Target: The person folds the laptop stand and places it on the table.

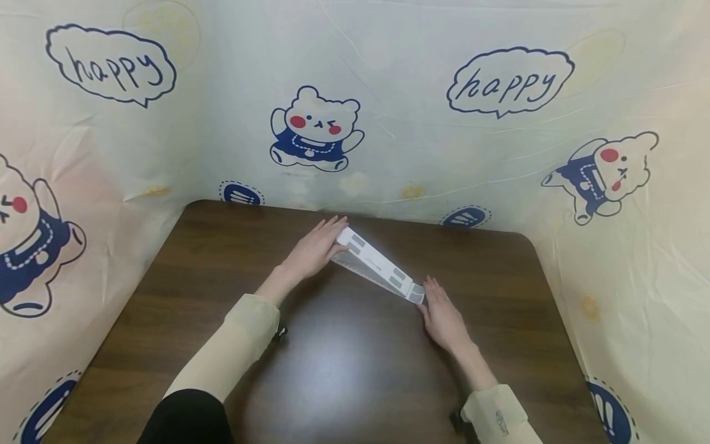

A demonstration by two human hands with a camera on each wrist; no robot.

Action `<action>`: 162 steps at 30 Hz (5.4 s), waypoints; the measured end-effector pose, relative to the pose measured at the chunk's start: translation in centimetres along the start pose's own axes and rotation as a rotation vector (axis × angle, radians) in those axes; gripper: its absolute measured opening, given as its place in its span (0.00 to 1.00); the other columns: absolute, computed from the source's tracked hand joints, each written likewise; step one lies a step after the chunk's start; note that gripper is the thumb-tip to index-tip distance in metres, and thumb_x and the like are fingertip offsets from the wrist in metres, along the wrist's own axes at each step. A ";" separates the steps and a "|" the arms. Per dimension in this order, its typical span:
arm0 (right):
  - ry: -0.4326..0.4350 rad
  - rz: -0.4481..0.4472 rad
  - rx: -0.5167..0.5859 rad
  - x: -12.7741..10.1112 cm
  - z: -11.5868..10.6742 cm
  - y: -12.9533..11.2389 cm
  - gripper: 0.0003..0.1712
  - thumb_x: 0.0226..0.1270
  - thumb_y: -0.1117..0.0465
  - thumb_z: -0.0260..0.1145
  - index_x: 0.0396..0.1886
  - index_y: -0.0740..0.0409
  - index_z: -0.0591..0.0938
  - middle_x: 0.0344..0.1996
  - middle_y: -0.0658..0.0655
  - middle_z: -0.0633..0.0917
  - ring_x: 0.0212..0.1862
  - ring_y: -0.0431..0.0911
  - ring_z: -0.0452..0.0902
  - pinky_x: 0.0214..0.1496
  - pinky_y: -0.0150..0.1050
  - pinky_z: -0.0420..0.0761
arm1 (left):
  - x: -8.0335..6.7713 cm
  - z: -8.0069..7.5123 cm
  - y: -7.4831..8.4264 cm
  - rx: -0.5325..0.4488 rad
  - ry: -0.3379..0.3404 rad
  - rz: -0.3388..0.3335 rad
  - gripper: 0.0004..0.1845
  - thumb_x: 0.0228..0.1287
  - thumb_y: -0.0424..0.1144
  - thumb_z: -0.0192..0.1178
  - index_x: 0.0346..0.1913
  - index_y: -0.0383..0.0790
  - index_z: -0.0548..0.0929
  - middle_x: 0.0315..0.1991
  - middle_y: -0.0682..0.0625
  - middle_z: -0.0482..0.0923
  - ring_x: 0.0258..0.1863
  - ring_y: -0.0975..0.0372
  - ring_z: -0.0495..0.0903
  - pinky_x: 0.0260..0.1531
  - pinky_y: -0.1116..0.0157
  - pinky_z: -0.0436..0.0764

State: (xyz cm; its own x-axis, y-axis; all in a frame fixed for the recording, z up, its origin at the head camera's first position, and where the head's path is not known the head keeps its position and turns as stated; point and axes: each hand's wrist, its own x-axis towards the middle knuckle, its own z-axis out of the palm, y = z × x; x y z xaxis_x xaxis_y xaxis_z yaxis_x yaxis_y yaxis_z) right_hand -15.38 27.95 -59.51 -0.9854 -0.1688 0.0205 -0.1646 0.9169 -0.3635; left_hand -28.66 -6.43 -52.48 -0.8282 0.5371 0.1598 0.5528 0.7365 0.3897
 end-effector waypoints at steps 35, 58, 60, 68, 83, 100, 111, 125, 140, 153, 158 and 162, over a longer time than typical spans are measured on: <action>-0.056 -0.023 -0.004 2.6 -1.4 2.2 0.34 0.85 0.65 0.59 0.84 0.74 0.64 0.85 0.73 0.63 0.87 0.67 0.59 0.90 0.64 0.61 | -2.0 -0.1 0.7 -0.054 0.042 0.013 0.33 0.84 0.49 0.62 0.81 0.34 0.72 0.83 0.39 0.70 0.87 0.46 0.63 0.90 0.45 0.61; 0.000 0.003 -0.039 3.6 -1.0 2.8 0.33 0.88 0.63 0.57 0.83 0.75 0.64 0.84 0.74 0.64 0.86 0.68 0.60 0.90 0.64 0.63 | -3.0 -0.5 1.1 -0.094 0.045 -0.003 0.36 0.79 0.47 0.69 0.81 0.35 0.73 0.81 0.37 0.73 0.86 0.45 0.66 0.88 0.44 0.63; 0.007 0.003 -0.041 3.7 -0.9 2.8 0.33 0.88 0.63 0.57 0.83 0.76 0.64 0.84 0.75 0.65 0.86 0.68 0.60 0.90 0.64 0.63 | -3.0 -0.4 1.2 -0.090 0.047 0.003 0.36 0.79 0.47 0.68 0.81 0.34 0.73 0.81 0.37 0.72 0.86 0.45 0.66 0.88 0.45 0.63; 0.069 -0.021 0.001 3.4 -0.6 2.6 0.33 0.86 0.60 0.62 0.80 0.75 0.69 0.81 0.75 0.69 0.84 0.69 0.65 0.87 0.67 0.67 | -3.0 -0.4 0.9 -0.117 0.020 -0.028 0.36 0.82 0.50 0.65 0.82 0.34 0.71 0.84 0.40 0.69 0.87 0.47 0.64 0.90 0.47 0.60; 0.156 -0.056 -0.037 3.4 -0.4 2.1 0.31 0.80 0.59 0.70 0.75 0.73 0.77 0.75 0.74 0.79 0.79 0.68 0.73 0.81 0.67 0.75 | -3.0 -0.6 0.5 -0.127 0.013 -0.038 0.35 0.82 0.51 0.65 0.81 0.35 0.73 0.83 0.39 0.71 0.87 0.47 0.64 0.90 0.46 0.60; 0.165 -0.004 -0.077 5.2 -1.0 3.3 0.29 0.78 0.56 0.72 0.71 0.67 0.82 0.74 0.69 0.81 0.79 0.68 0.74 0.76 0.71 0.78 | -3.5 -1.1 1.2 -0.169 -0.057 -0.086 0.39 0.81 0.56 0.64 0.83 0.38 0.70 0.86 0.39 0.66 0.87 0.41 0.62 0.86 0.39 0.64; 0.082 0.094 0.002 4.7 -0.6 2.7 0.28 0.85 0.55 0.65 0.76 0.66 0.79 0.81 0.68 0.73 0.85 0.65 0.65 0.83 0.68 0.71 | -3.9 -1.1 1.2 -0.224 -0.086 -0.119 0.37 0.83 0.56 0.61 0.84 0.41 0.69 0.87 0.38 0.62 0.87 0.37 0.61 0.86 0.37 0.63; 0.121 0.099 0.017 5.9 -1.1 3.3 0.24 0.83 0.58 0.66 0.71 0.63 0.83 0.78 0.68 0.77 0.83 0.67 0.68 0.77 0.72 0.76 | -4.2 -0.5 2.3 -0.180 -0.055 -0.094 0.37 0.81 0.56 0.64 0.82 0.40 0.73 0.85 0.38 0.66 0.86 0.39 0.63 0.84 0.36 0.66; 0.104 0.113 0.043 5.1 -0.2 2.1 0.32 0.87 0.59 0.61 0.82 0.67 0.70 0.83 0.71 0.70 0.86 0.68 0.61 0.87 0.68 0.66 | -4.6 0.0 1.7 -0.232 -0.101 -0.077 0.37 0.82 0.56 0.63 0.85 0.49 0.68 0.86 0.42 0.66 0.88 0.44 0.60 0.88 0.39 0.61; 0.070 0.106 0.042 1.9 0.8 -0.6 0.46 0.86 0.54 0.63 0.86 0.77 0.54 0.87 0.78 0.54 0.89 0.72 0.50 0.92 0.67 0.55 | -4.6 -0.2 1.1 -0.283 -0.140 -0.051 0.30 0.85 0.55 0.59 0.82 0.54 0.74 0.87 0.47 0.65 0.90 0.47 0.57 0.89 0.38 0.57; 0.079 0.105 0.048 1.8 1.2 -1.0 0.45 0.86 0.53 0.62 0.85 0.79 0.56 0.86 0.79 0.54 0.88 0.72 0.51 0.91 0.69 0.55 | -4.7 -0.1 1.5 -0.294 -0.134 -0.067 0.30 0.84 0.55 0.60 0.81 0.53 0.75 0.85 0.45 0.68 0.89 0.45 0.59 0.87 0.35 0.61; 0.095 0.097 0.059 2.0 1.4 -0.7 0.43 0.86 0.54 0.62 0.84 0.79 0.58 0.86 0.79 0.56 0.88 0.72 0.51 0.91 0.70 0.55 | -5.1 0.1 1.6 -0.346 -0.147 -0.094 0.31 0.84 0.56 0.60 0.83 0.57 0.73 0.81 0.45 0.75 0.81 0.44 0.74 0.81 0.35 0.72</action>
State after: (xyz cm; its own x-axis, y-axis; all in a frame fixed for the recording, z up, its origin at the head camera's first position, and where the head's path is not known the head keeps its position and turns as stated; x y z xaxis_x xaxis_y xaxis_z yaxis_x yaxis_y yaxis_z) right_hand -17.21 26.45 -60.48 -0.9967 -0.0425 0.0695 -0.0680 0.9041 -0.4218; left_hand -23.47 -7.94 -52.77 -0.8379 0.5456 -0.0127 0.3910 0.6164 0.6835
